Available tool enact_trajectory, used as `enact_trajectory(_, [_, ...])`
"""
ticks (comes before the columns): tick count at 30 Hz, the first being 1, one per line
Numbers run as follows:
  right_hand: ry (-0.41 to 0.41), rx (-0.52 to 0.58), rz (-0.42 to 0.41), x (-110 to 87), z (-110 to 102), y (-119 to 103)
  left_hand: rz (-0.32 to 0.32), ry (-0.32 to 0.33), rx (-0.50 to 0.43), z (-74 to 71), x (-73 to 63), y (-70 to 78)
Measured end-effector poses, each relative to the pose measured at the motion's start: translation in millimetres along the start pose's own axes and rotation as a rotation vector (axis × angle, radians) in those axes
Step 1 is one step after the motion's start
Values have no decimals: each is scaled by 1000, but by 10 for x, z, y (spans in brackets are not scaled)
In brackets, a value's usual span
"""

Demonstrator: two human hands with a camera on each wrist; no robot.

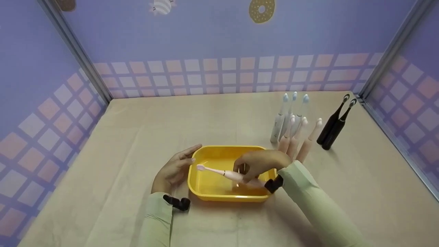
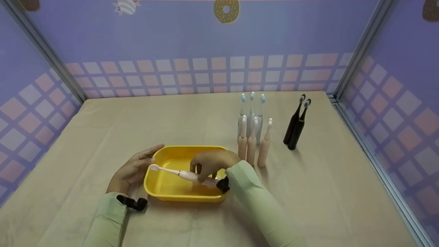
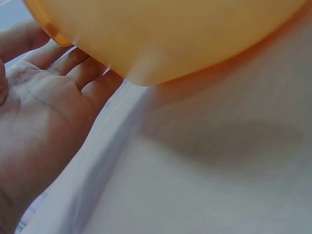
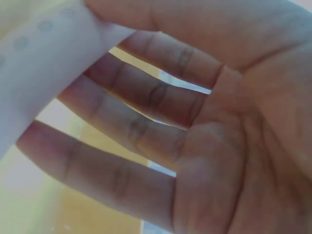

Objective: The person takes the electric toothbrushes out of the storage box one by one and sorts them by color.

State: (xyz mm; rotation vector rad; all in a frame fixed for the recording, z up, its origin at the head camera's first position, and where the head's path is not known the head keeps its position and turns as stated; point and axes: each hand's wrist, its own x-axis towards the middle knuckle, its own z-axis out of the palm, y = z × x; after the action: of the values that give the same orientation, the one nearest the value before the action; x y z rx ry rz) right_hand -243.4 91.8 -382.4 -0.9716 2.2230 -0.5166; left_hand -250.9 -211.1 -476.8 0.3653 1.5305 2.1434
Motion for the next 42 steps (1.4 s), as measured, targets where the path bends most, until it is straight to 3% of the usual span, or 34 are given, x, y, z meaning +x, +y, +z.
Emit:
enact_trajectory(5, [105, 7, -108, -169, -30, 79, -2, -5, -7, 2, -15, -9])
enact_trajectory(15, [343, 24, -227, -478, -65, 205, -15, -13, -39, 8, -7, -18])
enact_trajectory(33, [527, 69, -288, -694, 16, 338, -10, -25, -14, 5, -7, -17])
enact_trajectory(42, [677, 92, -438, -790, 98, 488, -1, -32, -34, -12, -17, -19])
